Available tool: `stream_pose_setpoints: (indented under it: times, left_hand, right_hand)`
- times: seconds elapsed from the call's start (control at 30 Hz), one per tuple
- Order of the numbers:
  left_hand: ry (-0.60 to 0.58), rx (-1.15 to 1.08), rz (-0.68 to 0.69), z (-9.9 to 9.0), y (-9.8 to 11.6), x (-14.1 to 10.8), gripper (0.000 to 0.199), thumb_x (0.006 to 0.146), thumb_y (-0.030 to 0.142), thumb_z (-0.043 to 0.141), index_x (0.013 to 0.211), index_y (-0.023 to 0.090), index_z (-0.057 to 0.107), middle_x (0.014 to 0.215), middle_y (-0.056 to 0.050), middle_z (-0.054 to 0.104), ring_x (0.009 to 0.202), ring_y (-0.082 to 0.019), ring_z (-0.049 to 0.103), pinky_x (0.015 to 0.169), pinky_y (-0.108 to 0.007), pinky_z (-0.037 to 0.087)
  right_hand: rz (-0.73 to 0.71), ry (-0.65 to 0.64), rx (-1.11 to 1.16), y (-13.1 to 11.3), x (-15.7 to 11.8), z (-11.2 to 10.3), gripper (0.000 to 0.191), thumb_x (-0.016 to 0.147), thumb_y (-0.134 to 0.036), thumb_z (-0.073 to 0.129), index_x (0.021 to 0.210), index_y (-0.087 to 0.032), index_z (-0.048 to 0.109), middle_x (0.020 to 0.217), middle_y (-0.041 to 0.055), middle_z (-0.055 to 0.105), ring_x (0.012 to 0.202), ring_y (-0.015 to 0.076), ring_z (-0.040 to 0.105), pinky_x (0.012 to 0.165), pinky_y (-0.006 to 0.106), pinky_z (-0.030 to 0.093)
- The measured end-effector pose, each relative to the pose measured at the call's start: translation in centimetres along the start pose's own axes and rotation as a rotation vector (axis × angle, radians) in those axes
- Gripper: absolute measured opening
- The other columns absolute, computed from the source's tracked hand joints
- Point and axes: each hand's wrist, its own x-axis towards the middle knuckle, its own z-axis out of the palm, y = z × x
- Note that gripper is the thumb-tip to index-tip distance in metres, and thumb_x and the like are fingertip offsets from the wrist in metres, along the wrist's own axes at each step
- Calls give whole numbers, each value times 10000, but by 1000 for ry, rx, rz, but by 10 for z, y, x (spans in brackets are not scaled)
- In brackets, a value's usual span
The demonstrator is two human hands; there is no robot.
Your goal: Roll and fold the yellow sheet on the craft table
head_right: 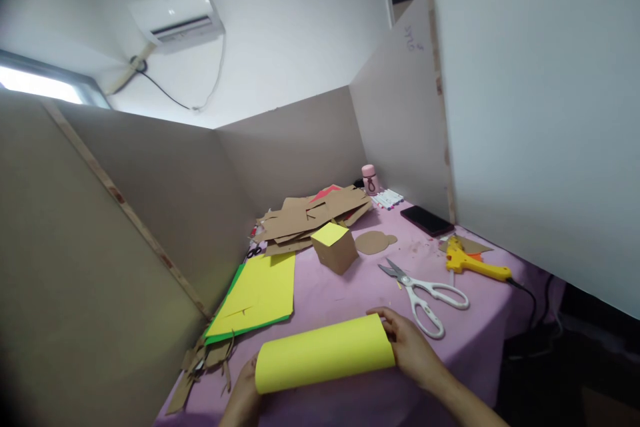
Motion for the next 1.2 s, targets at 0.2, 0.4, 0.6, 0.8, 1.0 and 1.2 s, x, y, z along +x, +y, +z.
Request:
stream_pose_setpoints:
  times: [0.2,0.4,0.6,0.8,1.0,1.2]
  left_hand:
    - [16,-30,19,4,1,-3,234,510,255,744,731,184,718,657,-47,727,721,-297,663,652,-369,515]
    - [42,-58,41,6,-1,-3,192,512,269,745,682,186,708,632,-29,713,706,-292,662,663,-388,516]
    - [82,-94,74,2,-5,-4,285,399,328,804,600,176,672,544,-37,677,693,-297,659,634,-395,528]
    - [130,-123,114,-3,-10,-8,383,442,365,810,761,192,685,774,-61,734,784,-290,668,659,-355,523]
    - [265,-258,223,0,-15,-4,434,445,351,815,820,209,648,872,-49,735,865,-279,665,716,-340,528]
    - [324,-340,214,8,-8,-3,521,449,311,835,919,235,622,788,15,733,894,-262,668,774,-322,515]
  right_hand:
    - [0,6,30,2,0,0,490,556,-67,602,1021,-218,559,822,-2,734,721,217,673,645,302,450]
    - [15,26,69,4,2,-2,474,541,-58,629,982,-219,568,798,-10,733,716,217,671,621,292,451]
    - [44,77,147,-1,5,-3,433,541,-140,702,949,-226,584,690,-35,714,603,186,647,534,263,430]
    - [68,46,221,-11,-5,4,429,691,-327,717,1078,-240,555,865,13,737,768,189,673,617,261,461]
    - [65,64,102,-17,-21,6,521,847,-608,389,1244,-288,497,1289,60,568,1166,242,517,878,362,459]
    - [-178,10,-208,-18,-19,7,475,699,-534,668,1043,-207,685,1335,110,517,1233,310,435,1028,392,341]
